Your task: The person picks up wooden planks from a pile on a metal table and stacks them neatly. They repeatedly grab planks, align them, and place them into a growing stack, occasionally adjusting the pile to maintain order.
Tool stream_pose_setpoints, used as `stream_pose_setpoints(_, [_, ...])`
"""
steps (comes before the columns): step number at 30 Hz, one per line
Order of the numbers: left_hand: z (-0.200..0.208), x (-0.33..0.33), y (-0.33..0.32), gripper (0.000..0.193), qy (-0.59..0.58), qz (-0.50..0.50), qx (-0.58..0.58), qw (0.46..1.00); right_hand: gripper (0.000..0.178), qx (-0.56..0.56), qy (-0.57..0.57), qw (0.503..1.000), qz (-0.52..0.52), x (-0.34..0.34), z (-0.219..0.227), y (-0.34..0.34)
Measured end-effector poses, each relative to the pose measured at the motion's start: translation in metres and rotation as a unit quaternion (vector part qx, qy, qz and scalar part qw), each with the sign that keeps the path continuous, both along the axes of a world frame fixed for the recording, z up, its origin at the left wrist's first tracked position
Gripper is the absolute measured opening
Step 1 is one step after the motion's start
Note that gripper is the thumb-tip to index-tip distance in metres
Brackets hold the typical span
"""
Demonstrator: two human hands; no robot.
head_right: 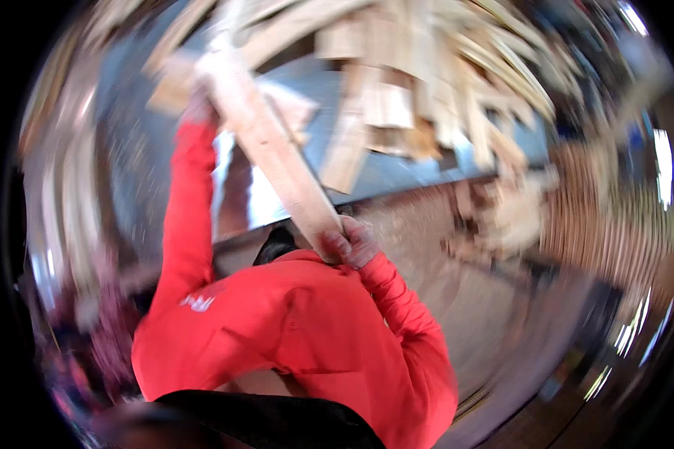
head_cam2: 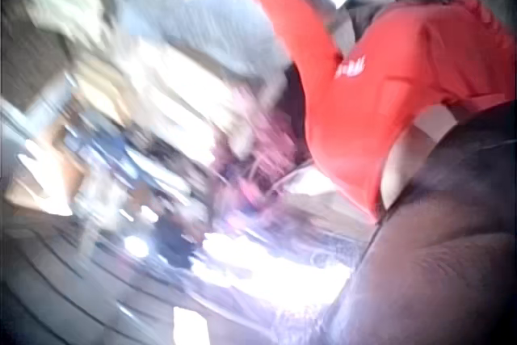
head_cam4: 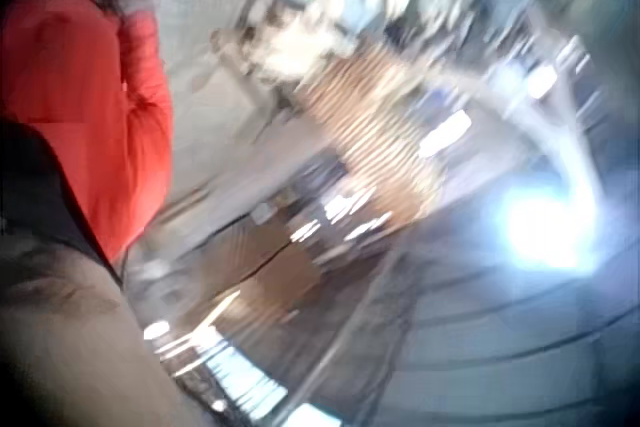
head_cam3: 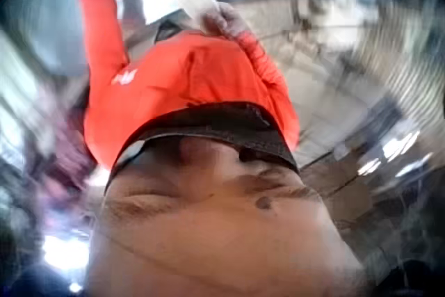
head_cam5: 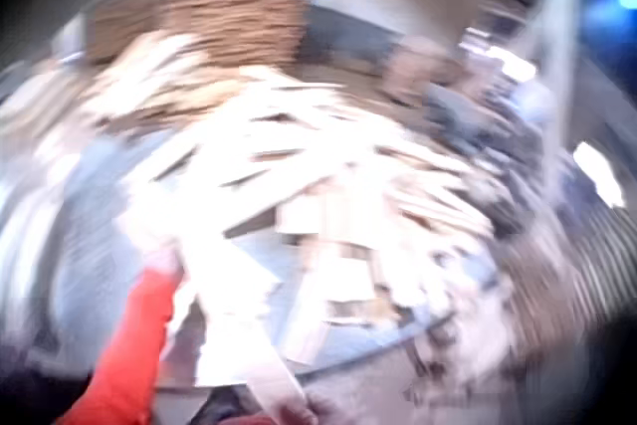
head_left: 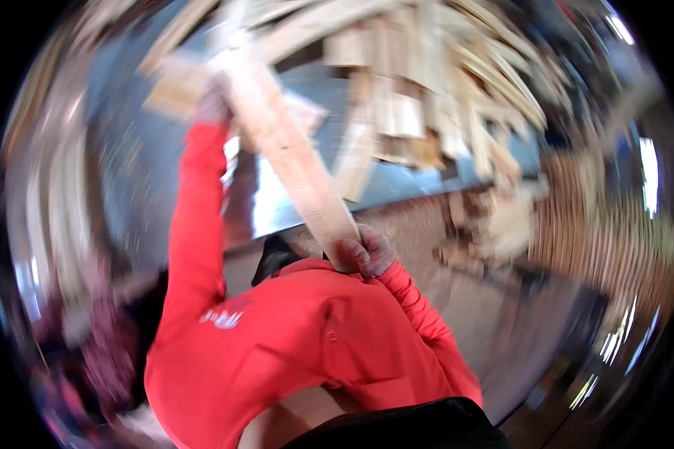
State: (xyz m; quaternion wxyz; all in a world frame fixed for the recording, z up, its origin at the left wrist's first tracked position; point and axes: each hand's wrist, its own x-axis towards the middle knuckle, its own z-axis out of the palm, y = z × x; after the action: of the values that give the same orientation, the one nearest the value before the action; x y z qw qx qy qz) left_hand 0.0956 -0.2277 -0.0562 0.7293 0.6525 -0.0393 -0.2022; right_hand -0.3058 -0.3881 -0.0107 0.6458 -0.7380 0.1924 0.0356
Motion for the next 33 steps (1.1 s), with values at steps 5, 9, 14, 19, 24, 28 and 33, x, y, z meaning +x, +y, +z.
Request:
stream_pose_setpoints(5, [-0.094, -0.016, -0.029, 0.078, -0.155, 0.049, 0.341, 0.926, 0.034, -0.096, -0.147, 0.904, -0.389, -0.102, -0.026, -0.116])
stream_pose_setpoints(9, [-0.076, -0.069, -0.102, 0.082, -0.135, 0.000, 0.495, 0.858, 0.039, -0.294, -0.032, 0.721, -0.627, -0.224, -0.052, -0.278])
stream_pose_setpoints(14, [-0.113, -0.093, -0.169, 0.071, -0.097, 0.018, 0.375, 0.922, 0.050, -0.274, 0.303, 0.626, -0.664, -0.329, -0.102, -0.476])
stream_pose_setpoints(19, [-0.081, -0.123, -0.247, 0.067, -0.056, 0.092, 0.299, 0.948, 0.055, -0.149, 0.327, 0.646, -0.673, -0.363, -0.190, -0.658])
stream_pose_setpoints(24, [-0.058, -0.134, -0.303, 0.064, -0.017, 0.120, 0.242, 0.963, 0.055, -0.117, 0.358, 0.612, -0.695, -0.364, -0.241, -0.773])
stream_pose_setpoints(28, [-0.006, -0.169, -0.245, 0.062, 0.020, 0.181, 0.119, 0.976, 0.047, -0.182, 0.404, 0.685, -0.578, -0.310, -0.257, -0.816])
stream_pose_setpoints(33, [0.058, -0.186, -0.255, 0.059, 0.087, 0.223, -0.143, 0.960, 0.042, -0.332, 0.255, 0.693, -0.587, -0.359, -0.225, -0.797])
